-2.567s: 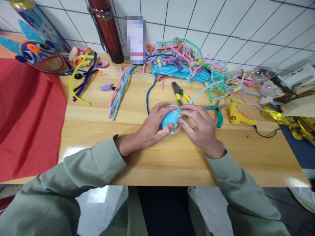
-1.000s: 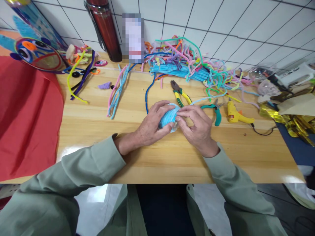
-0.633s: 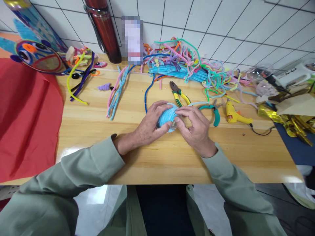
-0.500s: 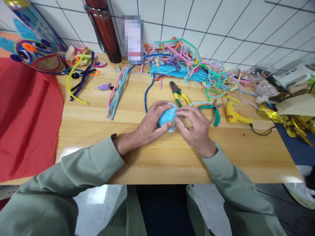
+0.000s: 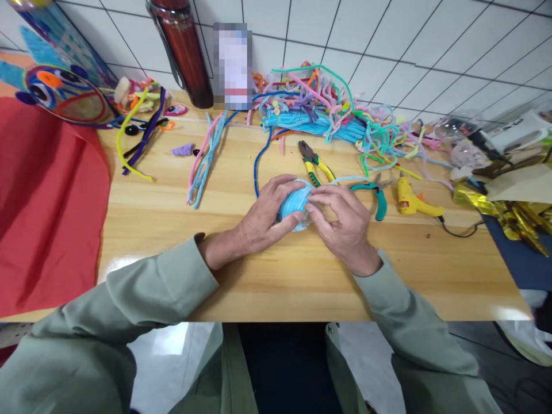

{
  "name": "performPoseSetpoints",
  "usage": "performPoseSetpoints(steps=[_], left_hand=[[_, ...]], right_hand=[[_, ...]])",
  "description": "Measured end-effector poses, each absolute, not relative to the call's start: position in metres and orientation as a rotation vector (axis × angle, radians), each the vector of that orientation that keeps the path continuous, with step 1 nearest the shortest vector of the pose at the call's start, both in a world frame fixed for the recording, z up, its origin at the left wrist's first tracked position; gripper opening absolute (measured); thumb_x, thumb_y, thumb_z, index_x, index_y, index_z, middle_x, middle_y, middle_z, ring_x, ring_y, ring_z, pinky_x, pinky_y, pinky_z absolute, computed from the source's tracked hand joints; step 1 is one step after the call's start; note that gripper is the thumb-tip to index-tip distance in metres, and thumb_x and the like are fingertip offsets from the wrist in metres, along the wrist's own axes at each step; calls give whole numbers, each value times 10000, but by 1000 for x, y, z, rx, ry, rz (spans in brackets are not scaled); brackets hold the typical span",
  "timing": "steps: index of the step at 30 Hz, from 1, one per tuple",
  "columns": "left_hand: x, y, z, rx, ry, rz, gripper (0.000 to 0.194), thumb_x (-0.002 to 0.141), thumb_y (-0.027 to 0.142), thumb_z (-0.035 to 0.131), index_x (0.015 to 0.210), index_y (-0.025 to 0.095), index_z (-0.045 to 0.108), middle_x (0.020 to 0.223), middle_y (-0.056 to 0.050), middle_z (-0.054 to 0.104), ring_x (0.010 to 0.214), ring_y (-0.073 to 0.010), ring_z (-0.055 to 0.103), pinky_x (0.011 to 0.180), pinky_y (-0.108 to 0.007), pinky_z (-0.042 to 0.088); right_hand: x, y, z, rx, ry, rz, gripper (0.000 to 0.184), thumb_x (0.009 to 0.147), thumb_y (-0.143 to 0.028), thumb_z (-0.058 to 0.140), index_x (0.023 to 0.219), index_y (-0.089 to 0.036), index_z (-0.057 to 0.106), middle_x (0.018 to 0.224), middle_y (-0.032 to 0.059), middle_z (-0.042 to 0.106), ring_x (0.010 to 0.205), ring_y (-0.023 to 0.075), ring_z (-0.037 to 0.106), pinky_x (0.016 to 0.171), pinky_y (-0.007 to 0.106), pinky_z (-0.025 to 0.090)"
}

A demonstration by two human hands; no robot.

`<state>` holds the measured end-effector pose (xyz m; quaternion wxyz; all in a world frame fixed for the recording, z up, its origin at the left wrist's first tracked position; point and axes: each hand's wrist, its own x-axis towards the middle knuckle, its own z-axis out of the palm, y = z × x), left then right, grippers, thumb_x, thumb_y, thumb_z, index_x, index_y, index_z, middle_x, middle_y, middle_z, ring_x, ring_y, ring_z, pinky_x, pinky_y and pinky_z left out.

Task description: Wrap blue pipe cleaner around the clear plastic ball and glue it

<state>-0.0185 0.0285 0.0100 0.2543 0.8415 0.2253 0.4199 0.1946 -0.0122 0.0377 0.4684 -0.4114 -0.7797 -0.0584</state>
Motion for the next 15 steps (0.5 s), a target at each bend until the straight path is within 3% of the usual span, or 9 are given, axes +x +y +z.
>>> performPoseSetpoints(steps=[3,15], left_hand=[[-20,29,11,2280,593,1115,485,1141,463,452,1590,279,433,1550,-166,548,1530,-339,483,1267,-626,433],[-16,32,4,2311,615,1190,516,1068,415,588,1543,250,469,1505,-173,578,1466,-336,539,1218,-600,480]], right_hand=[[194,-12,38,-1021,-1906,-158,109,989,-177,749,1058,-260,763,1056,55,839,1001,242,813,924,415,668],[195,-13,37,-1026,-1919,-134,96,990,-190,748,1056,-259,757,1062,61,835,1016,248,802,936,430,662]])
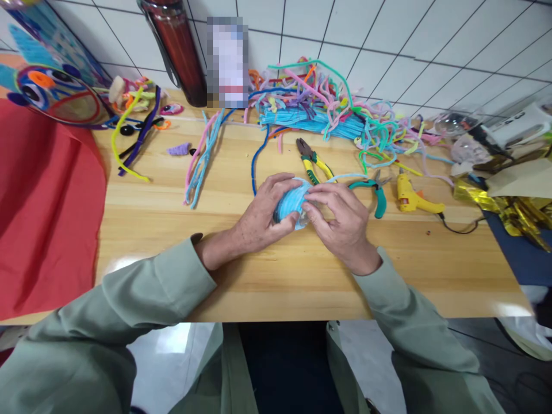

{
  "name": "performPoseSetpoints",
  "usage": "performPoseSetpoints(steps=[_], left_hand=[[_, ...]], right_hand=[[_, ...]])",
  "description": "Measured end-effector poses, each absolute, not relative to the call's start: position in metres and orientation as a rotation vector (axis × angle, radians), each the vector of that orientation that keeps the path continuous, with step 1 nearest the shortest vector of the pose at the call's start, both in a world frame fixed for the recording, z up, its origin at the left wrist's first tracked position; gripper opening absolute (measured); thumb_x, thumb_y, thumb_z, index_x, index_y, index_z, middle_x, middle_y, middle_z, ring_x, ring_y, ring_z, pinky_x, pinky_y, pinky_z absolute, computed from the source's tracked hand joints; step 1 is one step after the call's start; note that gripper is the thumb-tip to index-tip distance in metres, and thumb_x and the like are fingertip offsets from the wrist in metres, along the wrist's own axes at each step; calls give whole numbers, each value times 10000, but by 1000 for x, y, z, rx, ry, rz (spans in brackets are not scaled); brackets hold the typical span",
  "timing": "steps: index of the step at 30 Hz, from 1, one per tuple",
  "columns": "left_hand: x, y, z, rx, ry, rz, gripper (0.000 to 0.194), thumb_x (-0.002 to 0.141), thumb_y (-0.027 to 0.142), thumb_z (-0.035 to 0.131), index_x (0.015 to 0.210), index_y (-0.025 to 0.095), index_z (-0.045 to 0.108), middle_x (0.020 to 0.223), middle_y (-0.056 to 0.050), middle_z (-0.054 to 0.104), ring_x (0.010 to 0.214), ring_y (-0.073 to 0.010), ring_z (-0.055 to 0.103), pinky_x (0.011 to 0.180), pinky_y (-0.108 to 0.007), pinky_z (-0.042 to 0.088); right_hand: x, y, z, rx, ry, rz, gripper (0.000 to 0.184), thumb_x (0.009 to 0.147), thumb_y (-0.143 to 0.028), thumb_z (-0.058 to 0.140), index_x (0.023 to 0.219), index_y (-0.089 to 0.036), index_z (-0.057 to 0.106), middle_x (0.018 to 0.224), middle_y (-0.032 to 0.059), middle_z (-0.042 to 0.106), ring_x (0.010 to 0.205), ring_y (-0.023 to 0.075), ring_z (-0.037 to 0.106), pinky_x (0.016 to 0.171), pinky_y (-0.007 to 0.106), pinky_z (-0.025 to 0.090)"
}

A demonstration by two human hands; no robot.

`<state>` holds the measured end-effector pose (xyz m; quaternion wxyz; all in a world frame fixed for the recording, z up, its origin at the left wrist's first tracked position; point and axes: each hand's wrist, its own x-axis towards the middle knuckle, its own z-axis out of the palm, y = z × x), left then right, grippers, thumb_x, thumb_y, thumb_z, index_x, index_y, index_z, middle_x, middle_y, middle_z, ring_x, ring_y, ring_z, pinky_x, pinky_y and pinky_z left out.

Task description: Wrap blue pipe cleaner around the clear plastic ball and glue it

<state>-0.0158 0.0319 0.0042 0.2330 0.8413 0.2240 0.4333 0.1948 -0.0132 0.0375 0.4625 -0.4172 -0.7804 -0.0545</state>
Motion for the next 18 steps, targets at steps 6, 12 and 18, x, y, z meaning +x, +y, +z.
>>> performPoseSetpoints(steps=[6,12,18], left_hand=[[-18,30,8,2285,598,1164,469,1134,455,472,1553,245,470,1519,-174,569,1500,-319,512,1245,-589,461],[-16,31,5,2310,608,1181,489,1106,468,552,1542,263,470,1497,-166,591,1482,-321,531,1225,-599,481],[-14,31,4,2299,633,1207,494,1058,443,600,1506,264,491,1496,-165,582,1461,-336,545,1207,-608,487]], right_hand=[[195,-14,38,-1083,-1936,-150,68,999,-229,745,1050,-266,770,1062,51,839,1017,251,805,936,433,666],[194,-14,38,-1053,-1928,-123,76,998,-209,739,1052,-257,763,1068,57,834,1024,244,798,945,425,655],[196,-15,40,-1047,-1945,-106,94,997,-206,734,1054,-272,767,1080,55,836,1023,254,804,936,455,670]])
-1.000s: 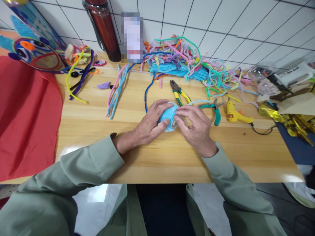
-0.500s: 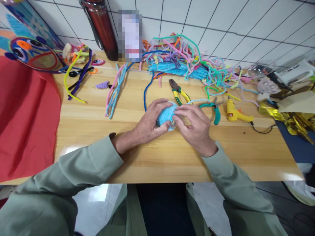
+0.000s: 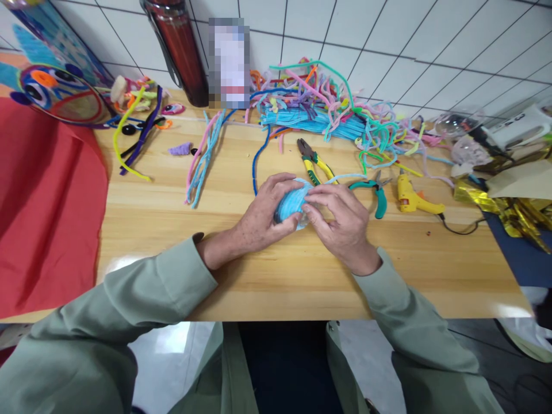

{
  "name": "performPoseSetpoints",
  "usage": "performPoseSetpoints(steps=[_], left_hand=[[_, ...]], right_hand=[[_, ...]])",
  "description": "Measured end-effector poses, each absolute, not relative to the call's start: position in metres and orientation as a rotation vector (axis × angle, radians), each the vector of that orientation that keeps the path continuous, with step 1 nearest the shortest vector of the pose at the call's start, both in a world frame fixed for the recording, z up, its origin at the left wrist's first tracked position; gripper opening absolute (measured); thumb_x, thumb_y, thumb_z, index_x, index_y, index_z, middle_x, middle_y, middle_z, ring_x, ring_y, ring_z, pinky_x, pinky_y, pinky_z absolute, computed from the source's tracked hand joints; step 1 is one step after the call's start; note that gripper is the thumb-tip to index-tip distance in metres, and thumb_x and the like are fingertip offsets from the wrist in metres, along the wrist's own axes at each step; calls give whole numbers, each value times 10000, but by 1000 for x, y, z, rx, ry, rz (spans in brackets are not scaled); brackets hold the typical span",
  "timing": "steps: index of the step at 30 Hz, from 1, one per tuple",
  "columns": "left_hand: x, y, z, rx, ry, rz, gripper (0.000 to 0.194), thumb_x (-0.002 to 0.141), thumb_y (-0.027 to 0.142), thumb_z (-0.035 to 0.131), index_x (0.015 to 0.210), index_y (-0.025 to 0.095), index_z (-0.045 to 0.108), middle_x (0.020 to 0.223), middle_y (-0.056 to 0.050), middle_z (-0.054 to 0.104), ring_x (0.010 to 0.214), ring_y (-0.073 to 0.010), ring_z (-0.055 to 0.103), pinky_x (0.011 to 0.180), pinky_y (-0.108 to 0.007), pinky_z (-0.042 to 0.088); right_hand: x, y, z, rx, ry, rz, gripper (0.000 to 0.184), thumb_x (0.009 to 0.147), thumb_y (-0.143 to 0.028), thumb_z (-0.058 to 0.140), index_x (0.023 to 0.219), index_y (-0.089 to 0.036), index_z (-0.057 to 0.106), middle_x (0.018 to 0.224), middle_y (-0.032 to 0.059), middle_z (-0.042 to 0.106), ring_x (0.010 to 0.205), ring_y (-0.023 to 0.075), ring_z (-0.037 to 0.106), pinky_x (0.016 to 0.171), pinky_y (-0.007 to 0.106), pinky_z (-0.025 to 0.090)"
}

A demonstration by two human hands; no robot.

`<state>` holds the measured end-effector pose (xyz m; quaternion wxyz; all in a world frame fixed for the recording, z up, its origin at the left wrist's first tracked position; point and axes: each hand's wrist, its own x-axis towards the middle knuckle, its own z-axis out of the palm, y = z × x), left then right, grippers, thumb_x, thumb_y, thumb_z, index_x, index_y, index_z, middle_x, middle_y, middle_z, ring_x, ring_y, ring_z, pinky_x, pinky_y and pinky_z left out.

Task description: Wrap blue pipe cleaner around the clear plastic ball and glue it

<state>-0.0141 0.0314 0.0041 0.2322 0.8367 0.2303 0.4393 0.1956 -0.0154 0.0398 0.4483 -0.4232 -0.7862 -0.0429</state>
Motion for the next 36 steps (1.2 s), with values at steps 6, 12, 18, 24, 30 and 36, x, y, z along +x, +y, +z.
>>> performPoseSetpoints(steps=[6,12,18,24,30,36], left_hand=[[-15,32,5,2292,651,1194,506,1033,445,622,1488,269,489,1487,-162,592,1443,-342,555,1197,-605,486],[-15,31,6,2293,655,1195,503,1028,453,622,1474,261,489,1482,-165,595,1433,-336,565,1184,-600,499],[-14,31,3,2293,650,1236,492,1021,436,626,1462,261,493,1465,-160,597,1423,-326,572,1177,-593,513],[-15,30,5,2301,647,1222,501,1025,424,623,1479,270,477,1476,-163,578,1429,-332,558,1182,-604,504],[-15,30,5,2287,637,1205,510,1033,456,623,1487,282,472,1485,-162,572,1429,-342,551,1181,-611,499],[-15,30,5,2285,623,1218,484,1050,439,608,1486,275,478,1469,-162,579,1425,-334,557,1182,-594,502]], right_hand=[[198,-15,40,-1087,-1930,-92,136,1012,-195,697,1095,-270,775,1104,60,839,1065,256,801,969,458,662],[197,-11,38,-1081,-1907,-128,85,1011,-212,710,1038,-274,761,1023,38,843,1002,247,811,921,446,675],[196,-11,37,-1077,-1906,-118,100,1008,-199,705,1019,-282,760,997,19,845,988,239,811,909,438,673],[196,-13,37,-1060,-1887,-102,112,996,-182,726,1030,-279,772,1017,26,848,991,236,814,910,433,674],[195,-14,39,-1042,-1888,-114,122,991,-161,743,1043,-269,769,1012,30,849,982,231,819,903,411,679],[195,-14,38,-1033,-1880,-102,122,989,-164,745,1037,-274,767,1013,25,844,982,233,809,894,418,673]])
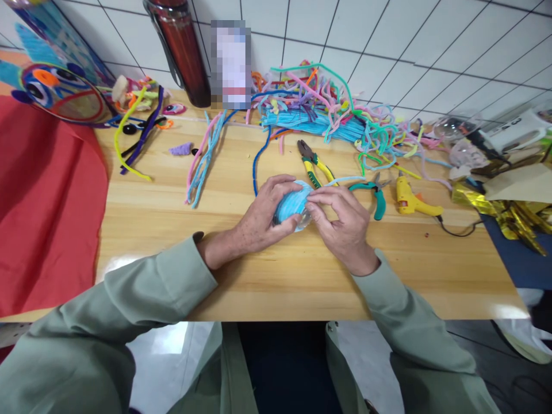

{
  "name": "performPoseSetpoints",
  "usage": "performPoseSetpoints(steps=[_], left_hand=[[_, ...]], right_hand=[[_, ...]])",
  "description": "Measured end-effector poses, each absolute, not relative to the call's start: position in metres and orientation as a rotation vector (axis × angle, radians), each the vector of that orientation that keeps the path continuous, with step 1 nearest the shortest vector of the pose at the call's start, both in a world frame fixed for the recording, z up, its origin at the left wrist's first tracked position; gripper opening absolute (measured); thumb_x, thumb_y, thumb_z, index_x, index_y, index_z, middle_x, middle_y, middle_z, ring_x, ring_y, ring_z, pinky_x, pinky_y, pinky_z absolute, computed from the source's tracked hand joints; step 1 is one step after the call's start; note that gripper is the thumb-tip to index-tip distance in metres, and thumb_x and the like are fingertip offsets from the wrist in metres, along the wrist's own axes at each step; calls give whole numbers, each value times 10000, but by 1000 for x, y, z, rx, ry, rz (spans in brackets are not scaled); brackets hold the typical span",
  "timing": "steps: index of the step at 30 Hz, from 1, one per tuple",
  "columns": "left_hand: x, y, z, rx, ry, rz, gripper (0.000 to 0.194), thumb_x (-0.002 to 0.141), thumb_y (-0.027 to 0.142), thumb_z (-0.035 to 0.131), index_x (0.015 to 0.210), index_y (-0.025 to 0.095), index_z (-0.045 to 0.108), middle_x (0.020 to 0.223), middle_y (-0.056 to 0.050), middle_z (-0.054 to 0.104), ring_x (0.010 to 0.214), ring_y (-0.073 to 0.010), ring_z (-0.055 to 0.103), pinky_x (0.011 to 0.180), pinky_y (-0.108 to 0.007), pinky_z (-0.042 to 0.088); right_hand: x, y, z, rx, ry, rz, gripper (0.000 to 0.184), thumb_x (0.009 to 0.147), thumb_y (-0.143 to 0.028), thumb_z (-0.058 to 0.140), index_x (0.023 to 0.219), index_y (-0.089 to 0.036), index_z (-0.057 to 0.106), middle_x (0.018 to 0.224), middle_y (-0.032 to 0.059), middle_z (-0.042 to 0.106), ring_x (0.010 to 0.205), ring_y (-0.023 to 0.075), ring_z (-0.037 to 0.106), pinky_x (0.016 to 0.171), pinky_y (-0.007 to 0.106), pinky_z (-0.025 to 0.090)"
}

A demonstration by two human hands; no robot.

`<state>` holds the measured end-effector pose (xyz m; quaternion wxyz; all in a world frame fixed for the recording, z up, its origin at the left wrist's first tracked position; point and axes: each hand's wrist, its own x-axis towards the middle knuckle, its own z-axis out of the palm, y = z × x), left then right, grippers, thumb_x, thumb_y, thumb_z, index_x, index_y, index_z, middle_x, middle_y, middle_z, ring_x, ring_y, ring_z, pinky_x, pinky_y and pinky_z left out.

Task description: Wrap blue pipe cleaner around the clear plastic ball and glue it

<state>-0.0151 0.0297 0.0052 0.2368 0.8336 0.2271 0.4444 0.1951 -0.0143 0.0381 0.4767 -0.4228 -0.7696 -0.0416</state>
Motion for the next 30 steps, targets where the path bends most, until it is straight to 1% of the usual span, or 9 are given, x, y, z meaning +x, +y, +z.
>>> performPoseSetpoints(steps=[4,10,14,20,24,30], left_hand=[[-16,29,7,2299,651,1184,481,1042,421,616,1480,274,479,1474,-161,577,1433,-341,547,1189,-608,493],[-17,30,6,2285,633,1180,460,1079,471,564,1490,278,486,1477,-161,575,1441,-322,547,1193,-601,499],[-16,30,5,2271,629,1226,441,1075,435,592,1475,281,493,1454,-153,583,1415,-314,563,1178,-578,512],[-16,29,3,2253,601,1274,450,1062,420,612,1470,274,490,1452,-153,579,1396,-319,571,1165,-573,516],[-17,28,4,2258,631,1235,461,1055,427,618,1471,288,476,1459,-150,575,1407,-325,565,1165,-586,516],[-16,26,6,2262,610,1278,443,1050,369,620,1458,265,481,1435,-152,578,1390,-312,573,1154,-555,522]], right_hand=[[196,-14,37,-1045,-1879,-63,130,983,-165,742,1031,-281,776,1016,24,843,981,239,799,905,436,668],[196,-15,38,-1070,-1885,-83,140,979,-176,743,1045,-289,793,1022,24,843,964,240,806,902,444,681],[195,-16,38,-1090,-1897,-85,114,993,-194,736,1036,-286,788,1024,27,848,968,245,817,895,450,686],[200,-14,37,-1061,-1901,-86,124,1011,-197,722,1095,-271,776,1073,48,848,1045,249,811,956,447,668],[204,-12,36,-1087,-1917,-64,106,1022,-229,709,1098,-266,774,1084,57,847,1047,253,807,952,461,668],[206,-12,38,-1095,-1935,-17,93,1027,-233,701,1089,-261,764,1083,47,844,1047,243,807,937,457,667]])
